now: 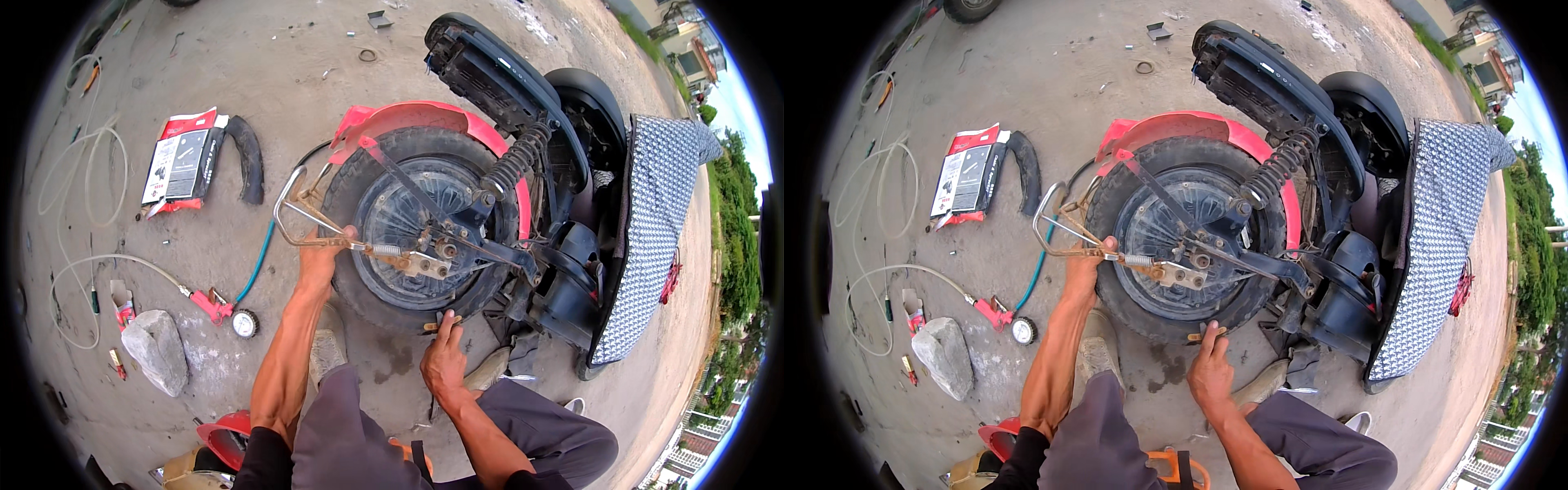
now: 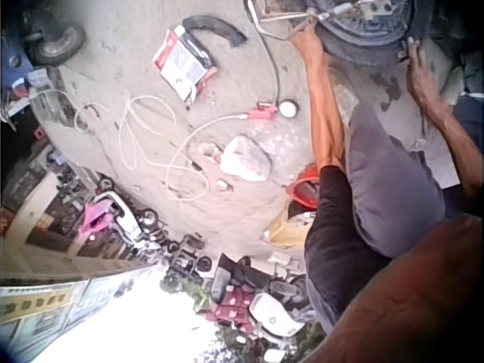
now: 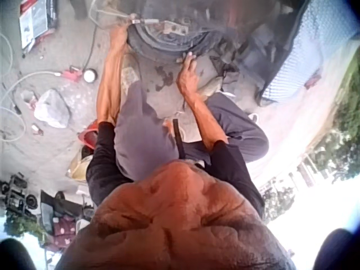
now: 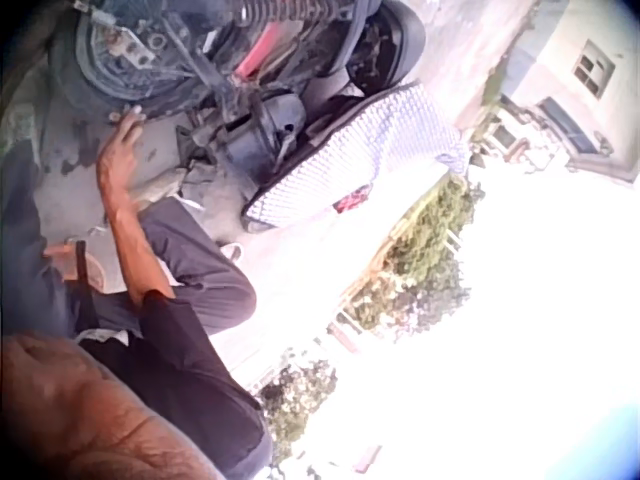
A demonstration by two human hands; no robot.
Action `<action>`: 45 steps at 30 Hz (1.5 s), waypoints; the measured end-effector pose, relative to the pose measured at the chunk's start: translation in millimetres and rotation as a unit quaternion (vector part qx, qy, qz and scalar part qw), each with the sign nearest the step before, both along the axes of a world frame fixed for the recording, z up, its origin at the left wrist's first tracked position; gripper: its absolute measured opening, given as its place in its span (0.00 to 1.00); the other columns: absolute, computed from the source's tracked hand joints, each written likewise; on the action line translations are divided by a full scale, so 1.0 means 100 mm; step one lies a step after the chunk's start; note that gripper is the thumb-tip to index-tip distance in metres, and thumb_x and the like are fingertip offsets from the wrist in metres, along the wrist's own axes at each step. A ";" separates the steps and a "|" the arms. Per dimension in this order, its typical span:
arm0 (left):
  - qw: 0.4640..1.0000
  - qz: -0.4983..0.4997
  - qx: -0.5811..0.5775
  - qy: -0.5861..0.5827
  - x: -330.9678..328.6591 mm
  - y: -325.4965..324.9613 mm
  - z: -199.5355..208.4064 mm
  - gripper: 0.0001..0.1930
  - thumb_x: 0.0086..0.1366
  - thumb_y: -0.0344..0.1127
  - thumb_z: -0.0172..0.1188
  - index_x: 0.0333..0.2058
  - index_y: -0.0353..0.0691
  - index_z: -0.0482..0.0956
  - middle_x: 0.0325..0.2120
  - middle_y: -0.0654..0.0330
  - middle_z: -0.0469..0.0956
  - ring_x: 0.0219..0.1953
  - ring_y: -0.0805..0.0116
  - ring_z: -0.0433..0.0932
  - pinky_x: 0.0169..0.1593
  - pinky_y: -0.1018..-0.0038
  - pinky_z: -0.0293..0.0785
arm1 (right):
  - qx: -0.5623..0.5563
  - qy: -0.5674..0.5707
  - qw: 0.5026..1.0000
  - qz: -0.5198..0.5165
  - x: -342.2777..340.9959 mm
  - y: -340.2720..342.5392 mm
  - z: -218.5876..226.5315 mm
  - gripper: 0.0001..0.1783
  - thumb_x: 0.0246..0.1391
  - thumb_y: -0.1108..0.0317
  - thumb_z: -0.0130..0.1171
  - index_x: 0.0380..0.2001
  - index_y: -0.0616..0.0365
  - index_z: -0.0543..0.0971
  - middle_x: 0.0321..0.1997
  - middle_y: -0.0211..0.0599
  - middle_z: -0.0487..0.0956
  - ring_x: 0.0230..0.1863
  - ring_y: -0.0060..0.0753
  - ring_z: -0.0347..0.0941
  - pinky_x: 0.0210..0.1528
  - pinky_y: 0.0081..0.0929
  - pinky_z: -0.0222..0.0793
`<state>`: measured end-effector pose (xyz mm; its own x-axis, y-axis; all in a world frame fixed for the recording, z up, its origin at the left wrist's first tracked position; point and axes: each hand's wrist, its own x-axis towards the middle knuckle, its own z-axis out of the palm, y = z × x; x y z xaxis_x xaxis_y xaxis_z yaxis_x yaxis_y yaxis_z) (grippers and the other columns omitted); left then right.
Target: The person removes the inner tube from a scooter wheel using a pry tool, then cleans the rim and reapplies the tube by hand.
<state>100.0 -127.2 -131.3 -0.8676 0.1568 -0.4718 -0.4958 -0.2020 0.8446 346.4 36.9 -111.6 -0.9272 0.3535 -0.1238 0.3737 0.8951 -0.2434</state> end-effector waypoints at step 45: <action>0.988 0.013 0.124 -0.091 0.99 -0.05 -0.33 0.37 0.60 0.44 0.72 0.59 0.26 0.67 0.55 0.49 0.74 0.56 0.60 0.73 0.64 0.66 0.64 | -0.484 0.234 0.624 -0.568 -0.82 0.55 -0.05 0.46 0.60 0.25 0.44 0.57 0.59 0.74 0.50 0.38 0.78 0.45 0.28 0.73 0.35 0.28 0.69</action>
